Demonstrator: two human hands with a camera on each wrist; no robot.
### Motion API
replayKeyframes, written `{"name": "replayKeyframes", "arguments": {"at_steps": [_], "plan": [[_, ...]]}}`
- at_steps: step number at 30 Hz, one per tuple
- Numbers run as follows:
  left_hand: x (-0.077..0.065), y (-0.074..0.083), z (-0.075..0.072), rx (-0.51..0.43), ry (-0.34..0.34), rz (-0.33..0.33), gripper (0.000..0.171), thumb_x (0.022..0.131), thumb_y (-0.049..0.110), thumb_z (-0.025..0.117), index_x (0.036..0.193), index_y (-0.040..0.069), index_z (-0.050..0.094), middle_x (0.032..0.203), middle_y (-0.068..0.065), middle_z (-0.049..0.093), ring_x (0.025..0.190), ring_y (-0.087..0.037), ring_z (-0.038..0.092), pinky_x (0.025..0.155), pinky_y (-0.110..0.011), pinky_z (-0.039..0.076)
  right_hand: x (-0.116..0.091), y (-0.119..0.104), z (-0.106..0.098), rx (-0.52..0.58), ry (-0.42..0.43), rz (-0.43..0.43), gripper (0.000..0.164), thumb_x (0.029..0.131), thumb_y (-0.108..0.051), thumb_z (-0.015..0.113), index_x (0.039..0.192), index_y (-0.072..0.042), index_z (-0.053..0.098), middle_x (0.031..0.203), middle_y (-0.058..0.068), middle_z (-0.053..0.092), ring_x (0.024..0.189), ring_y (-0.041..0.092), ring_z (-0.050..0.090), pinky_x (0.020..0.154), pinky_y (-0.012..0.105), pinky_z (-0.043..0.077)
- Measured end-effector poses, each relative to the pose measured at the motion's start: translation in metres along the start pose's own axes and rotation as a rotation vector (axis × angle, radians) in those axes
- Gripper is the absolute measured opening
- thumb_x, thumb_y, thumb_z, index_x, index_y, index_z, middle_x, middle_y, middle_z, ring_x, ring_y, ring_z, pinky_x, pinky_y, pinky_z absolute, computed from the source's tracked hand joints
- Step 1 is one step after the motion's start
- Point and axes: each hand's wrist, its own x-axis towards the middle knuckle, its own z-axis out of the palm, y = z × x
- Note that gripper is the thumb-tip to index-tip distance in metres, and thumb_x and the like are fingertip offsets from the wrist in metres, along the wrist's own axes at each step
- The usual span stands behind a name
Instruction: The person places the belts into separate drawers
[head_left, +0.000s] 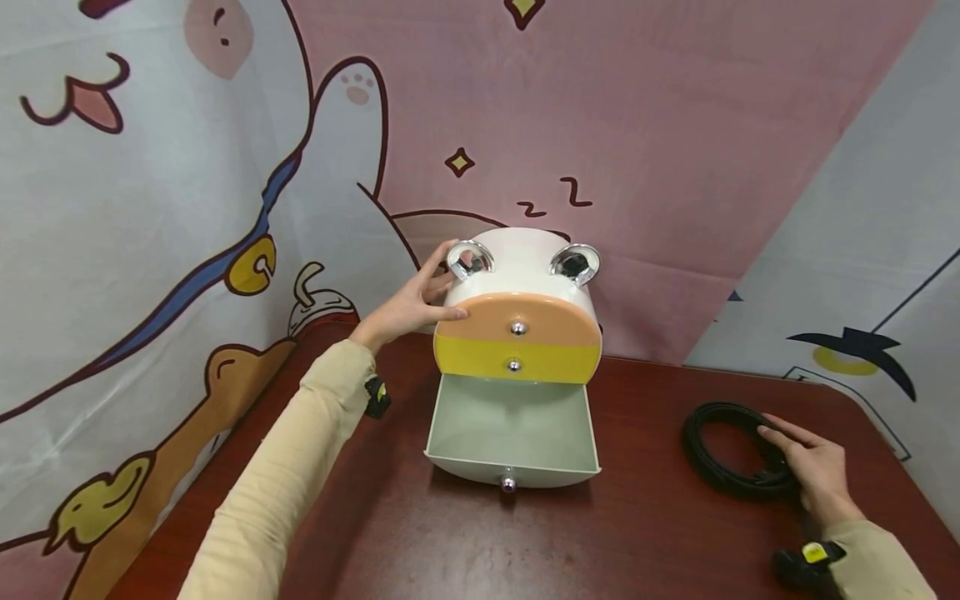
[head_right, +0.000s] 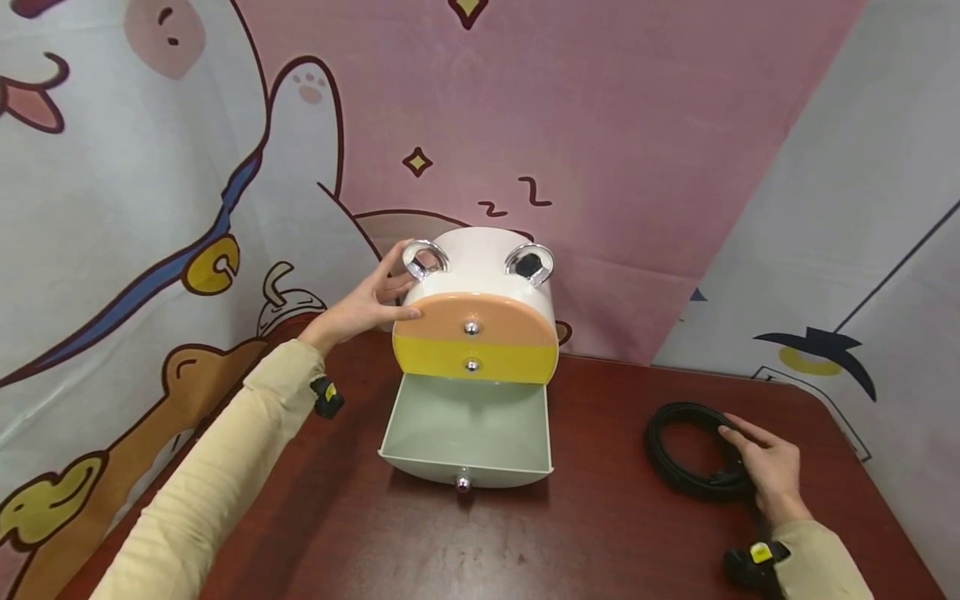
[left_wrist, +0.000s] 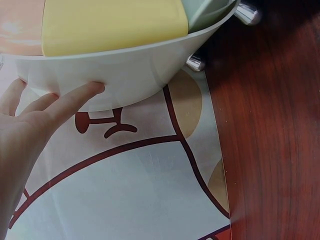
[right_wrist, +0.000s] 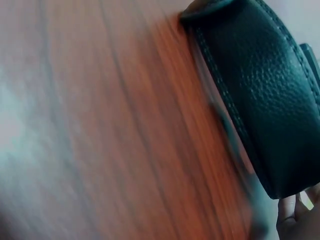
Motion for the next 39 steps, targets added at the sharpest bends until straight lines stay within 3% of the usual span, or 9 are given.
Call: {"name": "replayKeyframes", "arguments": {"at_steps": [6,16,23,27,31,34,39], "plan": [[0.001,0.0,0.0,-0.004,-0.005,-0.003,0.104,0.085,0.004,0.074,0.152,0.047,0.007,0.157,-0.006,0.023,0.141,-0.021,0.026,0.096,-0.048,0.044,-0.006,-0.004,0.01,-0.099,-0.043,-0.067,0.033,0.086,-0.032,0.075,0.118,-0.022,0.072,0.086,-0.034,0.055,0.08,-0.015,0.049,0.059,0.013,0.048],[-0.007,0.016,0.005,-0.005,-0.028,-0.007,0.105,0.086,0.001,0.072,0.155,0.037,0.002,0.157,-0.012,0.021,0.142,-0.028,0.023,0.099,-0.051,0.041,-0.018,-0.019,0.025,-0.145,-0.079,-0.05,0.043,0.086,-0.041,0.073,0.124,-0.021,0.068,0.092,-0.034,0.053,0.088,-0.01,0.044,0.066,0.011,0.046],[0.0,0.0,0.001,-0.006,-0.009,-0.012,0.105,0.085,0.005,0.075,0.151,0.048,0.006,0.157,-0.005,0.024,0.141,-0.022,0.027,0.094,-0.048,0.046,-0.025,-0.03,0.033,-0.107,-0.109,-0.007,0.046,0.086,-0.041,0.073,0.126,-0.02,0.066,0.094,-0.032,0.052,0.099,-0.001,0.046,0.067,0.013,0.046],[0.002,-0.002,0.001,-0.005,-0.004,-0.018,0.105,0.085,0.006,0.075,0.151,0.05,0.006,0.157,-0.005,0.024,0.14,-0.021,0.028,0.091,-0.047,0.048,-0.031,-0.036,0.039,-0.059,-0.122,-0.017,0.041,0.085,-0.037,0.074,0.123,-0.021,0.069,0.094,-0.032,0.055,0.093,-0.004,0.049,0.065,0.015,0.048],[0.002,-0.001,0.0,-0.003,-0.005,-0.02,0.106,0.085,0.003,0.074,0.153,0.044,0.003,0.158,-0.007,0.021,0.141,-0.023,0.026,0.096,-0.05,0.044,-0.037,-0.044,0.044,0.022,-0.134,-0.023,0.034,0.085,-0.03,0.076,0.117,-0.02,0.072,0.091,-0.029,0.06,0.082,-0.006,0.055,0.06,0.019,0.051],[0.003,-0.001,0.0,-0.006,-0.007,-0.022,0.107,0.085,0.002,0.073,0.154,0.041,0.0,0.158,-0.009,0.019,0.142,-0.025,0.024,0.099,-0.051,0.041,-0.041,-0.05,0.047,-0.02,-0.136,-0.041,0.035,0.086,-0.03,0.075,0.119,-0.02,0.071,0.09,-0.03,0.06,0.081,-0.006,0.056,0.06,0.019,0.051],[0.001,-0.001,-0.001,-0.019,-0.002,-0.026,0.107,0.085,0.004,0.074,0.152,0.046,0.002,0.157,-0.007,0.022,0.141,-0.022,0.027,0.097,-0.049,0.043,-0.047,-0.06,0.053,-0.099,-0.145,-0.066,0.035,0.088,-0.033,0.073,0.121,-0.022,0.069,0.089,-0.03,0.06,0.081,-0.006,0.055,0.061,0.019,0.049]]}}
